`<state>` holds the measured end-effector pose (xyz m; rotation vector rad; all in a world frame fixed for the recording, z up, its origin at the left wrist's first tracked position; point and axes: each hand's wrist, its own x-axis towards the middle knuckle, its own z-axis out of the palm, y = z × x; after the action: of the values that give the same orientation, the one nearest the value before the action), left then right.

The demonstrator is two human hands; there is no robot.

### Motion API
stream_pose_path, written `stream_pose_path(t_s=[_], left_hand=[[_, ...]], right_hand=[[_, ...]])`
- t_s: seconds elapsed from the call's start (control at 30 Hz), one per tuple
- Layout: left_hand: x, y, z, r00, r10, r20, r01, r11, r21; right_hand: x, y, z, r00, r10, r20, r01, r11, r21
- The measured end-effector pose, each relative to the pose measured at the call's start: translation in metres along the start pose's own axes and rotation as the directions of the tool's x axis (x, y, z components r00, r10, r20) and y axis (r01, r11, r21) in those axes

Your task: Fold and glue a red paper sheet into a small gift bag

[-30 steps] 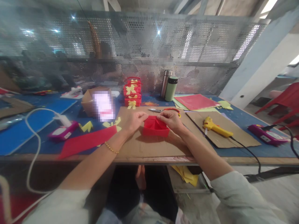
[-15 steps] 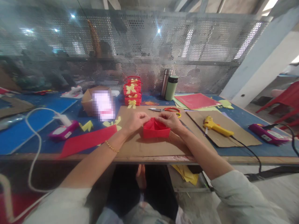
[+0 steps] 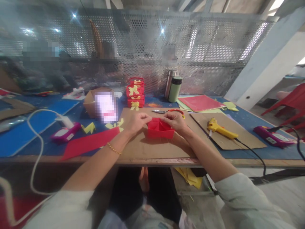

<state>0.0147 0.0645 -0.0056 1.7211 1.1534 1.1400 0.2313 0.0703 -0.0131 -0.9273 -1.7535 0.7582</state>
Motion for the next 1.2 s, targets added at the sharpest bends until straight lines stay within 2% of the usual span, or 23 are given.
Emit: stream_pose_path(t_s=[0.2, 0.37, 0.57, 1.0, 1.2], left_hand=[[0.002, 0.002, -0.001, 0.996, 0.084, 0.009, -0.084, 0.996, 0.000], [-0.001, 0.001, -0.002, 0.996, 0.025, 0.090, -0.020, 0.998, -0.061], [-0.005, -0.004, 0.004, 0.990, 0.000, 0.138, 0.003, 1.000, -0.019], [-0.004, 0.005, 0.003, 0.973, 0.152, 0.175, -0.176, 0.976, 0.130], [-0.006, 0.002, 0.004, 0.976, 0.108, 0.188, -0.121, 0.991, 0.064]], right_hand=[[0.000, -0.001, -0.002, 1.000, 0.020, 0.020, -0.020, 1.000, 0.004], [0.000, -0.001, -0.002, 0.999, 0.030, 0.029, -0.030, 1.000, -0.004], [-0.003, -0.004, 0.005, 0.994, 0.018, 0.105, -0.015, 1.000, -0.027], [-0.005, -0.009, 0.004, 0.983, 0.021, 0.182, -0.010, 0.998, -0.066], [-0.005, -0.007, 0.004, 0.984, 0.010, 0.180, -0.002, 0.999, -0.045]])
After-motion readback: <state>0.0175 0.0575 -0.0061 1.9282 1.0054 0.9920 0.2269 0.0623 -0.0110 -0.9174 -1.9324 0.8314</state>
